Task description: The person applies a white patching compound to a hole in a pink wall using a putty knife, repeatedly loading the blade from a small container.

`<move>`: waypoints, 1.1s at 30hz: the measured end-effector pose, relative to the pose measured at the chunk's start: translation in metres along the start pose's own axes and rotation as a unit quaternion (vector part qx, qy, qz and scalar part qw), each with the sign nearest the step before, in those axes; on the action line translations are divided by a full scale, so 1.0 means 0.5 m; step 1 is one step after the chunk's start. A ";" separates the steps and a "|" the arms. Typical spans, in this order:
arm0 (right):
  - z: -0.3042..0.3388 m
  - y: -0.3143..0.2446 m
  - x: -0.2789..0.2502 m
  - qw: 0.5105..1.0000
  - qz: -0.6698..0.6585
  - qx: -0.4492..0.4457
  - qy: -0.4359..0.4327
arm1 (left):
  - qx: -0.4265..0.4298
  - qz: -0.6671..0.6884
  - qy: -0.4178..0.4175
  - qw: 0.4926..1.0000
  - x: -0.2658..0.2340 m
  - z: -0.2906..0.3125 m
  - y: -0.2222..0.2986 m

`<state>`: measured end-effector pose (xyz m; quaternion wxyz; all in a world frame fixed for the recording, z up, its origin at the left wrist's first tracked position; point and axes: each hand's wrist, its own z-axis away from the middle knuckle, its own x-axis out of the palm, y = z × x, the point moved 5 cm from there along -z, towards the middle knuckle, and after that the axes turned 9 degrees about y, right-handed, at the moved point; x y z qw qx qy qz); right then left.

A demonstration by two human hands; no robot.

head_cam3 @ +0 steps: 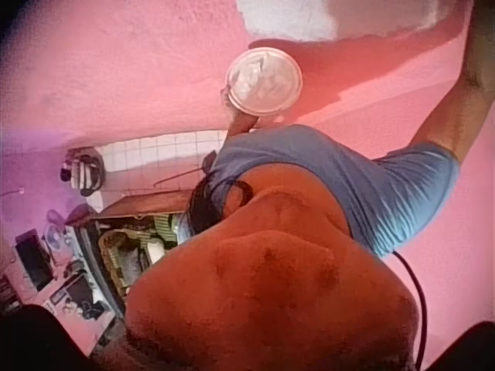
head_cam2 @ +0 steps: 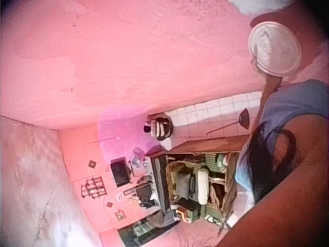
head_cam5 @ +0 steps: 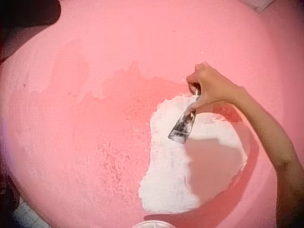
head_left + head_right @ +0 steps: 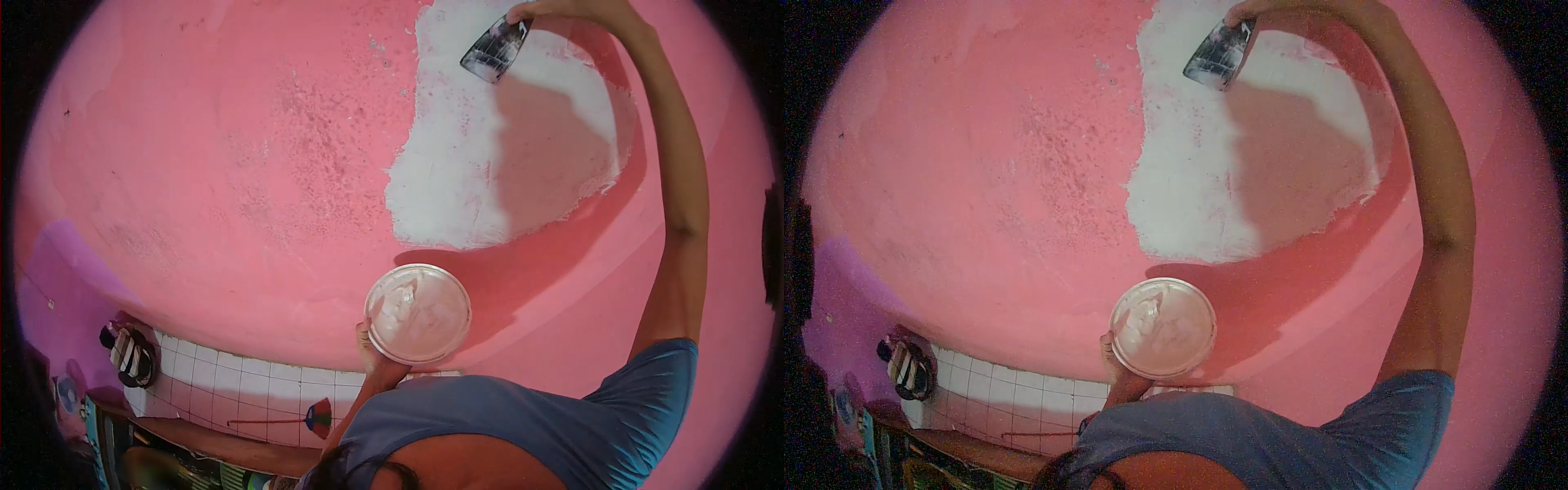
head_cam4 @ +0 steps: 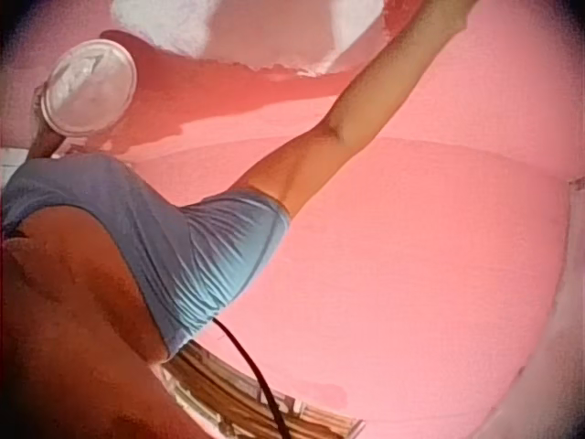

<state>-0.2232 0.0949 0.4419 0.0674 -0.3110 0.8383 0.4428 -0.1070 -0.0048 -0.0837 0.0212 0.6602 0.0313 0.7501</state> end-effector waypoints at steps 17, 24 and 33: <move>-0.002 -0.004 -0.008 0.998 0.003 -0.066 -0.011 | 0.025 -0.009 0.017 1.000 -0.016 -0.009 0.009; 0.015 -0.065 0.076 0.980 -0.047 -0.191 -0.021 | 0.042 -0.017 0.017 0.999 -0.011 0.004 0.014; 0.008 -0.030 -0.009 0.998 0.023 -0.049 0.034 | 0.026 -0.014 0.021 0.999 -0.004 -0.002 0.008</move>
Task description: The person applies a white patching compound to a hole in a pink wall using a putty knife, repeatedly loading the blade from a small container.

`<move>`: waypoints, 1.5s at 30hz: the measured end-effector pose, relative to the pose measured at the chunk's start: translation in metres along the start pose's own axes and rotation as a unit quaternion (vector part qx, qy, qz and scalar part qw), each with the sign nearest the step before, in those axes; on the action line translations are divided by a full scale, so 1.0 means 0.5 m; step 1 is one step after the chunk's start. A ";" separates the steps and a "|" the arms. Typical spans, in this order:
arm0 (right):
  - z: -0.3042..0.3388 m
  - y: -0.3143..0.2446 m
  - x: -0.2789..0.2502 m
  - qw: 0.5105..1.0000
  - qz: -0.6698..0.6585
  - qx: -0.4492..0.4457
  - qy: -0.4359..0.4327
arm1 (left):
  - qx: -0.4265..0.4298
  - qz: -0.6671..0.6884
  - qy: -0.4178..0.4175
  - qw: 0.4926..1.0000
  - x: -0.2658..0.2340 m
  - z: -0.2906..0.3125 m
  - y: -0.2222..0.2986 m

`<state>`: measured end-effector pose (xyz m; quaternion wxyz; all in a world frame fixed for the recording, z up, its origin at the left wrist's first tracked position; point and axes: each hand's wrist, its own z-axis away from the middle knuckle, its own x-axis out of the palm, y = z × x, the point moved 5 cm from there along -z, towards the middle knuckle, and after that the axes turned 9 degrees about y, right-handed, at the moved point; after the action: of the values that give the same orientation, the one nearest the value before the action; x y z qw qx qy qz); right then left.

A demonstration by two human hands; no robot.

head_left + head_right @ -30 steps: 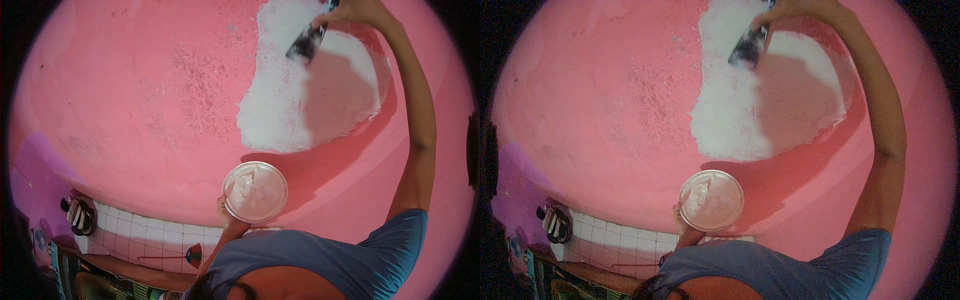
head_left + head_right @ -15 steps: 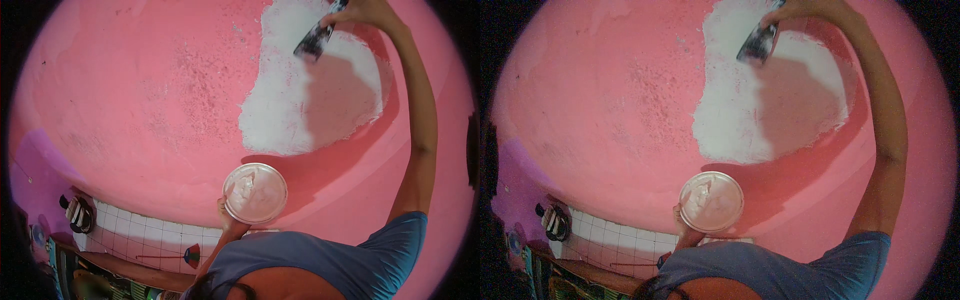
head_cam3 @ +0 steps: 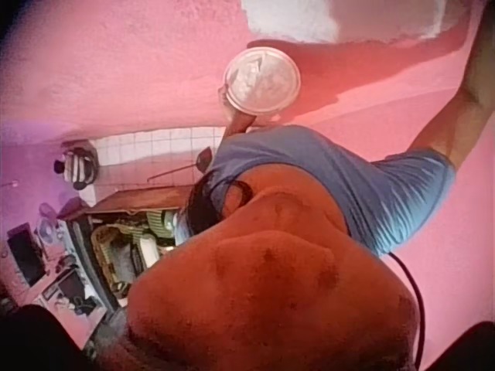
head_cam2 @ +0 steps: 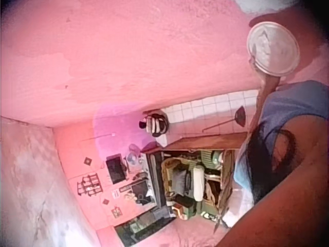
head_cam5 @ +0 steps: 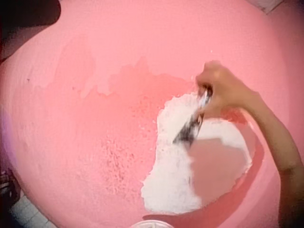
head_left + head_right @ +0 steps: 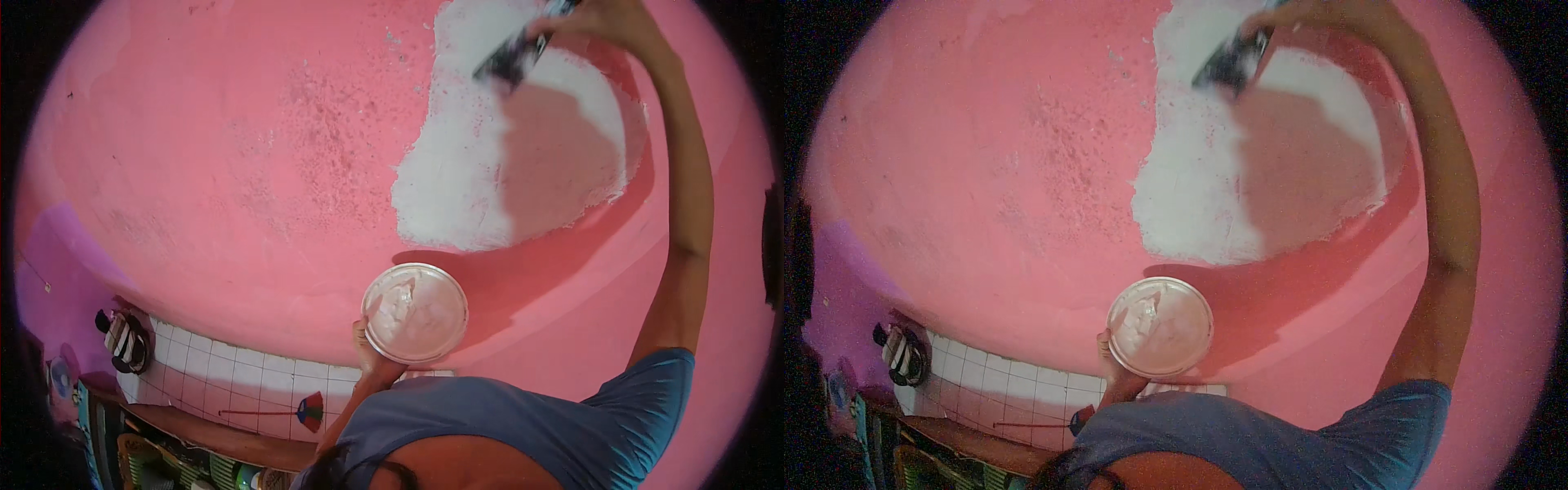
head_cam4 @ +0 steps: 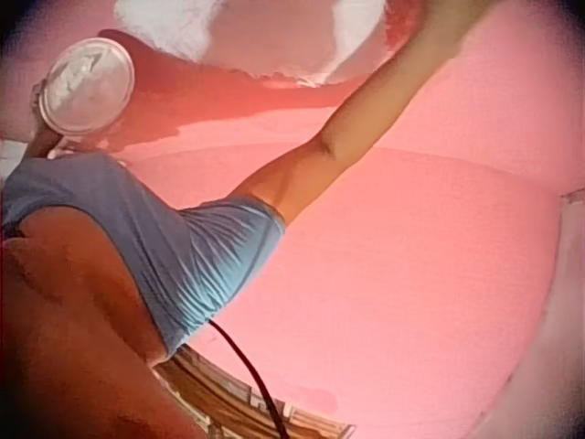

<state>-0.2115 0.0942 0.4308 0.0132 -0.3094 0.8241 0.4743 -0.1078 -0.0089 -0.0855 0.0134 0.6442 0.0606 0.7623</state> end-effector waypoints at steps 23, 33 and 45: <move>-0.017 -0.170 0.113 0.976 -0.113 -0.137 -0.128 | -0.001 0.013 -0.012 1.000 0.011 0.005 0.015; -0.059 -0.076 0.086 0.994 -0.076 -0.056 -0.050 | -0.023 0.016 0.003 1.000 -0.010 0.005 0.015; -0.060 -0.095 0.129 0.992 -0.051 -0.103 -0.054 | -0.045 0.017 -0.021 0.999 0.021 0.012 0.008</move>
<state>-0.2306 0.0214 0.3900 0.0498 -0.3247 0.7523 0.5711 -0.1032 -0.0116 -0.0737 0.0308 0.6599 0.0153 0.7506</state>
